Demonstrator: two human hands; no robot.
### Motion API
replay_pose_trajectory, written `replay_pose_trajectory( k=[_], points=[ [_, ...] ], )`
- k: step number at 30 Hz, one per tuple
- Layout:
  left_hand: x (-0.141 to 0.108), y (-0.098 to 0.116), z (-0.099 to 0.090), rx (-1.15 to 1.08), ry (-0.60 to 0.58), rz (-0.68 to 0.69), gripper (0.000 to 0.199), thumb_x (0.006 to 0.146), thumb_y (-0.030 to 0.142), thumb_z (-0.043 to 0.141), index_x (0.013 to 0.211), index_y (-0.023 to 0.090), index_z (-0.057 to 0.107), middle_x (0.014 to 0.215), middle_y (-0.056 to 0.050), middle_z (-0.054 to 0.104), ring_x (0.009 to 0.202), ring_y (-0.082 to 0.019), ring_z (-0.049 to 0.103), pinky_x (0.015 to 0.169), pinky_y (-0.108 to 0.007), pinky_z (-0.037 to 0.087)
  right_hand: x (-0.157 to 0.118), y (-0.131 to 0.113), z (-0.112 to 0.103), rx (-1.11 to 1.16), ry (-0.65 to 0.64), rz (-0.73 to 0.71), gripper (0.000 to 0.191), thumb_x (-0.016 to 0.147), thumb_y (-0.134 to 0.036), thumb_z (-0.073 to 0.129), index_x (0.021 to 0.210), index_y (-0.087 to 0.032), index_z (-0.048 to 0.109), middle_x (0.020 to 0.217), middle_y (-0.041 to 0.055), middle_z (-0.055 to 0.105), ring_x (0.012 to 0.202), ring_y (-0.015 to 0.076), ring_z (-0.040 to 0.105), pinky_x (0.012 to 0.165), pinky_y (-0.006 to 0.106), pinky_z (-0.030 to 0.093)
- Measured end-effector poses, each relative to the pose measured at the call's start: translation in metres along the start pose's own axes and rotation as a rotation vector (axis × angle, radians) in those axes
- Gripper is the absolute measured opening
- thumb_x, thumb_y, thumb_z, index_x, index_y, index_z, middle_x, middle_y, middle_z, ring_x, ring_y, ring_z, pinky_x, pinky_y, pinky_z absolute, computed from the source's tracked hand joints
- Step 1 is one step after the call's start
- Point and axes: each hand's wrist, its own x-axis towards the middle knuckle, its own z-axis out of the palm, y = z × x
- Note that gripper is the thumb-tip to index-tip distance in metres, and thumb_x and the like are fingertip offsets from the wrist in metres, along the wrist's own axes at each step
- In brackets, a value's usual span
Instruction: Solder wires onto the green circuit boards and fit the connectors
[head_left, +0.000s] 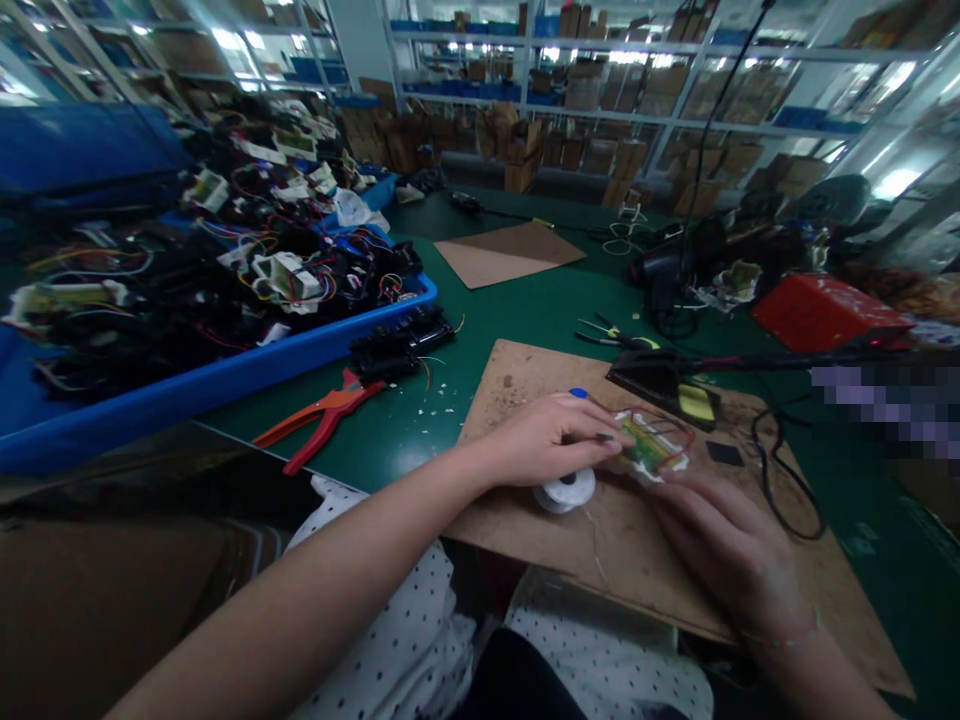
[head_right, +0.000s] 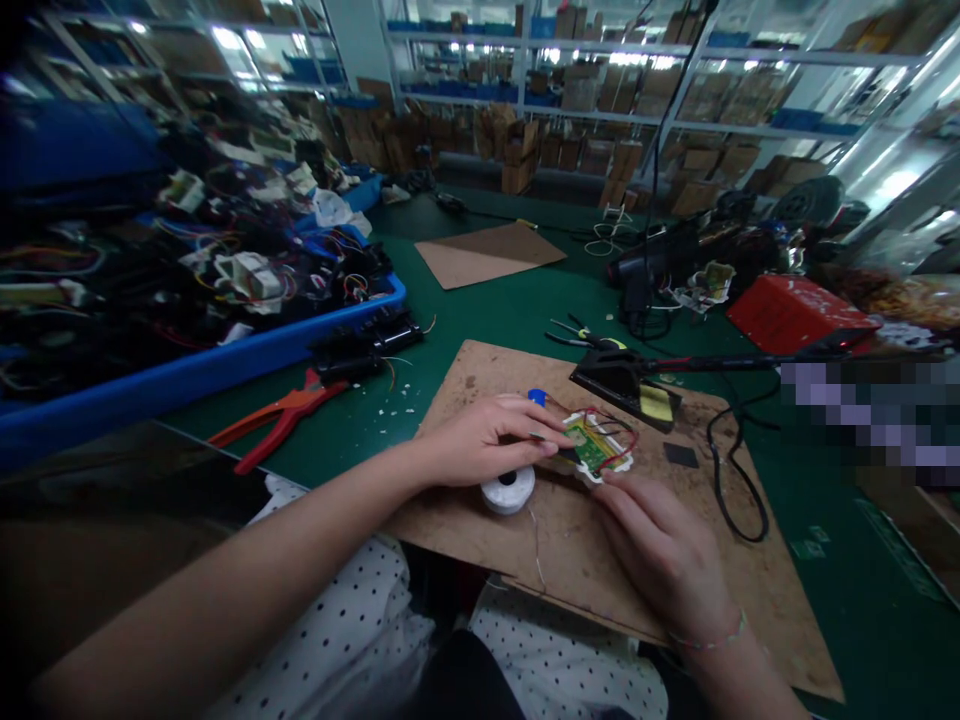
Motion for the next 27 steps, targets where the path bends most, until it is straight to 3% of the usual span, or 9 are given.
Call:
replay_pose_trajectory(
  k=[5, 10, 20, 23, 26, 27],
  points=[
    [-0.008, -0.002, 0.0, 0.079, -0.002, -0.027, 0.025, 0.096, 0.024, 0.061, 0.117, 0.027, 0.074, 0.123, -0.005, 0.073, 0.116, -0.017, 0.066, 0.106, -0.037, 0.047, 0.015, -0.004, 0.005, 0.004, -0.092, 0.065, 0.016, 0.09, -0.016, 0.062, 0.103, -0.024, 0.069, 0.107, 0.0078, 0.072, 0.093, 0.0211, 0.07, 0.08, 0.033, 0.058],
    [-0.031, 0.009, -0.008, 0.16, -0.071, -0.007, 0.029, 0.096, 0.026, 0.06, 0.123, 0.028, 0.071, 0.131, -0.006, 0.07, 0.119, -0.02, 0.065, 0.107, -0.042, 0.045, 0.021, -0.001, 0.007, 0.146, -0.192, 0.078, 0.017, 0.087, -0.013, 0.061, 0.099, -0.024, 0.068, 0.111, 0.0071, 0.071, 0.103, 0.0226, 0.067, 0.089, 0.039, 0.056],
    [-0.055, 0.034, -0.022, 0.295, -0.162, -0.005, 0.063, 0.086, 0.049, 0.071, 0.144, 0.034, 0.052, 0.158, -0.006, 0.044, 0.141, -0.029, 0.048, 0.115, -0.05, 0.039, 0.022, 0.0, 0.013, 0.194, -0.091, 0.014, 0.022, 0.082, -0.014, 0.067, 0.103, -0.024, 0.067, 0.102, 0.0049, 0.071, 0.094, 0.0218, 0.068, 0.085, 0.038, 0.054],
    [-0.066, 0.025, -0.044, 0.369, 0.014, -0.176, 0.057, 0.093, 0.044, 0.064, 0.146, 0.034, 0.048, 0.15, -0.003, 0.055, 0.133, -0.023, 0.056, 0.111, -0.043, 0.045, 0.019, 0.0, 0.012, 0.197, 0.026, 0.01, 0.023, 0.082, -0.014, 0.069, 0.103, -0.024, 0.069, 0.103, 0.0049, 0.071, 0.092, 0.0214, 0.068, 0.086, 0.038, 0.054],
    [-0.09, 0.001, -0.086, 0.726, 0.503, -0.603, 0.046, 0.091, 0.041, 0.066, 0.134, 0.026, 0.059, 0.137, -0.006, 0.064, 0.127, -0.026, 0.058, 0.111, -0.044, 0.043, 0.017, -0.001, 0.011, 0.203, 0.096, 0.039, 0.025, 0.082, -0.015, 0.07, 0.105, -0.025, 0.07, 0.103, 0.0045, 0.071, 0.09, 0.0221, 0.068, 0.085, 0.041, 0.054],
    [-0.099, -0.01, -0.101, 0.791, 0.62, -0.692, 0.051, 0.088, 0.038, 0.069, 0.134, 0.019, 0.057, 0.139, -0.014, 0.06, 0.131, -0.033, 0.053, 0.114, -0.051, 0.038, 0.017, -0.001, 0.011, 0.203, 0.107, 0.05, 0.025, 0.082, -0.016, 0.071, 0.105, -0.026, 0.07, 0.103, 0.0044, 0.072, 0.09, 0.0228, 0.068, 0.085, 0.042, 0.055]
  ],
)
